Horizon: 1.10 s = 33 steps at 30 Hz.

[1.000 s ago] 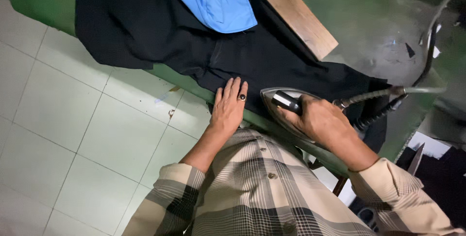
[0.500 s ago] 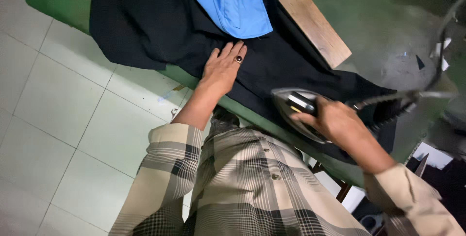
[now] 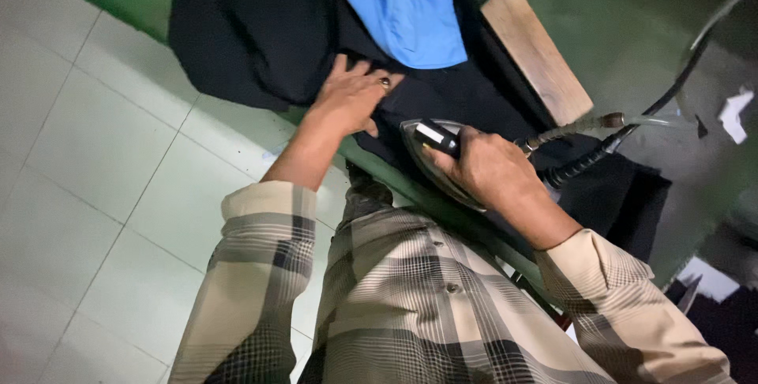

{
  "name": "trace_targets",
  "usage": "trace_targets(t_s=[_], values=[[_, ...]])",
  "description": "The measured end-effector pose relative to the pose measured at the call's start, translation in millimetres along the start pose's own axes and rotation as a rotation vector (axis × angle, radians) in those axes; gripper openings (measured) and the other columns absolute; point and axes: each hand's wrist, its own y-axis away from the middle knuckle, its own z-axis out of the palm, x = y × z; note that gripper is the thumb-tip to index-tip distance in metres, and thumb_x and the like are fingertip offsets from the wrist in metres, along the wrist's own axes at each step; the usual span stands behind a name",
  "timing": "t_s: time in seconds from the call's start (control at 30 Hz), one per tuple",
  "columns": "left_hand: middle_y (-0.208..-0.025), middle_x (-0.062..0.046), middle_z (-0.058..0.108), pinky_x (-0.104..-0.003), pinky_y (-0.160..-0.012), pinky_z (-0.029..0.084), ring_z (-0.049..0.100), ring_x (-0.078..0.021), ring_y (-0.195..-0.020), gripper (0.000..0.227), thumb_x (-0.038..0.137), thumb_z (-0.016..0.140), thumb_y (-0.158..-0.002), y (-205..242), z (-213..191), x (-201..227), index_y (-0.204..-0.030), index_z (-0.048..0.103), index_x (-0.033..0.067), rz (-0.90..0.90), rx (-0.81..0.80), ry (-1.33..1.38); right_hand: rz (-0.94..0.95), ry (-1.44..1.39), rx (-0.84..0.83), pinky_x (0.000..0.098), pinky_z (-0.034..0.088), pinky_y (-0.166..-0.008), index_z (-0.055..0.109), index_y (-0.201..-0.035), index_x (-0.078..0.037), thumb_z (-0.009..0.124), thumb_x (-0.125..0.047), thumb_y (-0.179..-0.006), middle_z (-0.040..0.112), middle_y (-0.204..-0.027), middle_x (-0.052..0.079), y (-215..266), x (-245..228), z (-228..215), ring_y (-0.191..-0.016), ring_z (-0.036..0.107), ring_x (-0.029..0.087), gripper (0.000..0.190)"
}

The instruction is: The person irons a pair of black pants, using a wooden block to press the fabric and shears to trim a thread.

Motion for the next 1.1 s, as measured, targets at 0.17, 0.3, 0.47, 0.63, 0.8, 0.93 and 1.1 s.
trace_targets(t_s=[0.17, 0.3, 0.47, 0.63, 0.8, 0.93, 1.1], values=[[-0.154, -0.006, 0.053, -0.066, -0.116, 0.015, 0.039, -0.0351, -0.144, 0.102, 0.051, 0.095, -0.057, 1.0, 2.5, 1.2, -0.143, 0.053, 0.0171, -0.015, -0.015, 0.059, -0.022, 0.024, 0.03, 0.0586, 0.058, -0.082, 0.068, -0.111, -0.003, 0.058, -0.062, -0.097, 0.075, -0.094, 0.027, -20.1, -19.3, -2.8, -0.097, 0.074, 0.047, 0.061], [-0.15, -0.014, 0.055, -0.067, -0.119, 0.014, 0.039, -0.0356, -0.145, 0.105, 0.046, 0.095, -0.06, 24.8, 0.9, 3.4, -0.147, 0.05, 0.0092, 0.02, 0.042, 0.053, -0.049, 0.022, 0.016, 0.0588, 0.058, -0.083, 0.068, -0.112, -0.002, 0.058, -0.064, -0.097, 0.075, -0.095, 0.027, -28.4, -27.4, -5.4, -0.099, 0.073, 0.048, 0.065], [-0.163, -0.022, 0.037, -0.068, -0.119, 0.019, 0.026, -0.0389, -0.154, 0.1, 0.03, 0.089, -0.079, 81.0, -3.1, 21.3, -0.16, 0.035, 0.0065, -0.117, 0.309, 0.066, -0.094, 0.031, 0.034, 0.0587, 0.059, -0.078, 0.067, -0.11, 0.0, 0.058, -0.063, -0.098, 0.074, -0.096, 0.027, -37.7, -33.5, -8.3, -0.098, 0.073, 0.049, 0.064], [-0.142, -0.016, 0.05, -0.056, -0.098, 0.039, 0.046, -0.0362, -0.134, 0.059, 0.03, 0.071, -0.096, 109.5, 63.5, 47.8, -0.147, 0.051, 0.0091, -0.276, 0.641, 0.122, -0.165, 0.013, 0.081, 0.0585, 0.059, -0.074, 0.067, -0.105, 0.001, 0.061, -0.064, -0.096, 0.073, -0.092, 0.028, -53.6, -37.0, -5.2, -0.093, 0.073, 0.05, 0.067], [-0.107, -0.01, 0.064, -0.045, -0.084, 0.054, 0.066, -0.0331, -0.101, 0.019, 0.017, 0.068, -0.094, 103.0, 130.7, 114.2, -0.111, 0.072, 0.0091, -0.116, 0.976, 0.266, -0.168, -0.012, 0.064, 0.0575, 0.06, -0.073, 0.067, -0.105, 0.002, 0.061, -0.068, -0.096, 0.073, -0.095, 0.028, -66.4, -44.1, -10.0, -0.093, 0.073, 0.049, 0.07], [-0.125, -0.02, 0.063, -0.055, -0.101, 0.05, 0.058, -0.0426, -0.129, 0.027, 0.02, 0.066, -0.097, 90.4, 134.5, 141.2, -0.119, 0.068, 0.0041, -0.069, 0.978, 0.269, -0.149, 0.034, 0.047, 0.0578, 0.06, -0.074, 0.067, -0.111, 0.002, 0.063, -0.07, -0.094, 0.074, -0.1, 0.026, -67.9, -40.2, -5.0, -0.097, 0.073, 0.047, 0.074], [-0.125, -0.023, 0.067, -0.06, -0.107, 0.048, 0.055, -0.0437, -0.133, 0.024, 0.017, 0.067, -0.099, 106.4, 105.1, 130.1, -0.114, 0.071, -0.0009, -0.247, 0.844, 0.316, -0.181, 0.065, 0.063, 0.0567, 0.061, -0.075, 0.069, -0.11, 0.002, 0.07, -0.06, -0.092, 0.074, -0.098, 0.027, -38.7, -3.8, 14.9, -0.097, 0.073, 0.047, 0.065]])
